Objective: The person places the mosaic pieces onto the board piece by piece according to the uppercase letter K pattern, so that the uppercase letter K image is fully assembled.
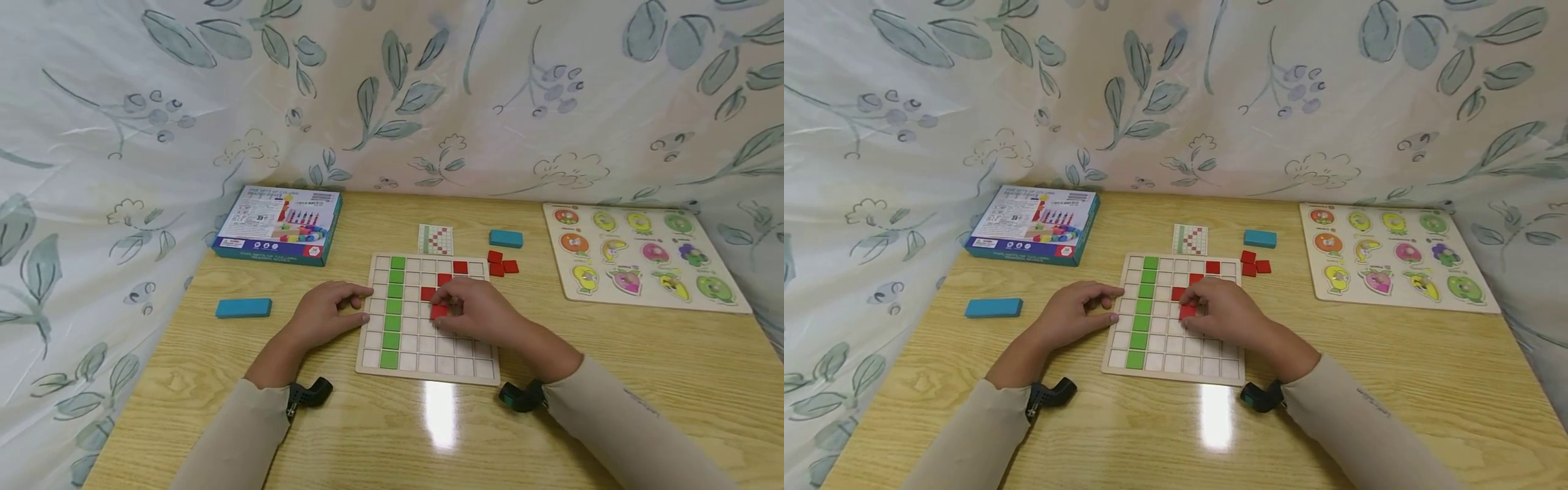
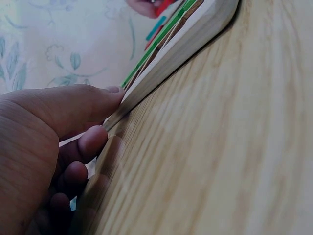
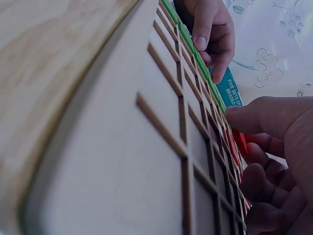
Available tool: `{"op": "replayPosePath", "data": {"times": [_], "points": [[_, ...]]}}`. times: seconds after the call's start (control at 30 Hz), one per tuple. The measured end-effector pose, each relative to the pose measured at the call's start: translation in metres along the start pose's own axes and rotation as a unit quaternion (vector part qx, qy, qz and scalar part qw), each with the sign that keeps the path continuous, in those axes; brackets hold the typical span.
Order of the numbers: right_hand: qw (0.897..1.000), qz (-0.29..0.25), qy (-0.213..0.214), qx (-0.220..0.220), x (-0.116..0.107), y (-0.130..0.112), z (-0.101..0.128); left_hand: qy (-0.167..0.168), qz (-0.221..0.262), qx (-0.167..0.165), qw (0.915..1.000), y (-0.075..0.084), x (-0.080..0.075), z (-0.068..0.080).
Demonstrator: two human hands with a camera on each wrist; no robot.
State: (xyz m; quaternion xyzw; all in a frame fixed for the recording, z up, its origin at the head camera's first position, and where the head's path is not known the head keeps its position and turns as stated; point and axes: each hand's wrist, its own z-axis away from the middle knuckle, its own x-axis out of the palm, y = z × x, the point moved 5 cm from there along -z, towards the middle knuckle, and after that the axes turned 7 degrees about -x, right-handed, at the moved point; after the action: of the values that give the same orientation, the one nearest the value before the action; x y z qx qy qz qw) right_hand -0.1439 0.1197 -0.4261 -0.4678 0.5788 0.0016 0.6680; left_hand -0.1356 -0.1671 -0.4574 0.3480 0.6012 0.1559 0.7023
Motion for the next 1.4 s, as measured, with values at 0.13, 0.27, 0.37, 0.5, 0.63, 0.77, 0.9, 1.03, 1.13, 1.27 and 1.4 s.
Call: {"op": "replayPosePath", "data": {"times": [0.13, 0.27, 0.37, 0.5, 0.63, 0.77, 0.9, 1.03, 1.13, 1.27, 1.4], "points": [[1.0, -0.004, -0.001, -0.001, 0.003, -0.001, -0.004, 0.0, 0.005, -0.003, 1.0, 0.001, 0.0, 0.001], [1.0, -0.012, -0.004, 0.001, 0.008, -0.005, -0.007, 0.0, 0.003, -0.002, 1.0, 0.002, 0.0, 0.001], [1.0, -0.013, -0.005, -0.007, 0.012, -0.009, -0.01, 0.002, 0.002, -0.001, 1.0, 0.002, 0.0, 0.001], [1.0, -0.002, -0.007, -0.016, 0.016, -0.012, -0.015, 0.005, 0.002, -0.003, 1.0, 0.002, -0.001, 0.001], [1.0, 0.003, -0.005, -0.014, 0.018, -0.012, -0.02, 0.004, 0.0, -0.004, 1.0, 0.002, -0.001, 0.001], [1.0, 0.005, -0.004, -0.005, 0.019, -0.015, -0.025, 0.004, -0.003, -0.004, 1.0, 0.002, -0.001, 0.001], [1.0, 0.015, -0.008, -0.001, 0.02, -0.017, -0.029, 0.003, -0.004, -0.005, 1.0, 0.004, -0.001, 0.001], [1.0, 0.016, -0.011, 0.002, 0.022, -0.018, -0.033, 0.004, -0.002, -0.003, 1.0, 0.005, -0.001, 0.001], [1.0, 0.012, -0.016, 0.001, 0.025, -0.018, -0.036, 0.004, 0.0, -0.002, 1.0, 0.005, -0.002, 0.001], [1.0, 0.01, -0.02, 0.008, 0.027, -0.018, -0.038, 0.003, 0.0, -0.001, 1.0, 0.005, -0.002, 0.001], [1.0, 0.009, -0.019, 0.019, 0.027, -0.019, -0.039, 0.003, -0.001, 0.003, 1.0, 0.005, -0.001, 0.0]]}}
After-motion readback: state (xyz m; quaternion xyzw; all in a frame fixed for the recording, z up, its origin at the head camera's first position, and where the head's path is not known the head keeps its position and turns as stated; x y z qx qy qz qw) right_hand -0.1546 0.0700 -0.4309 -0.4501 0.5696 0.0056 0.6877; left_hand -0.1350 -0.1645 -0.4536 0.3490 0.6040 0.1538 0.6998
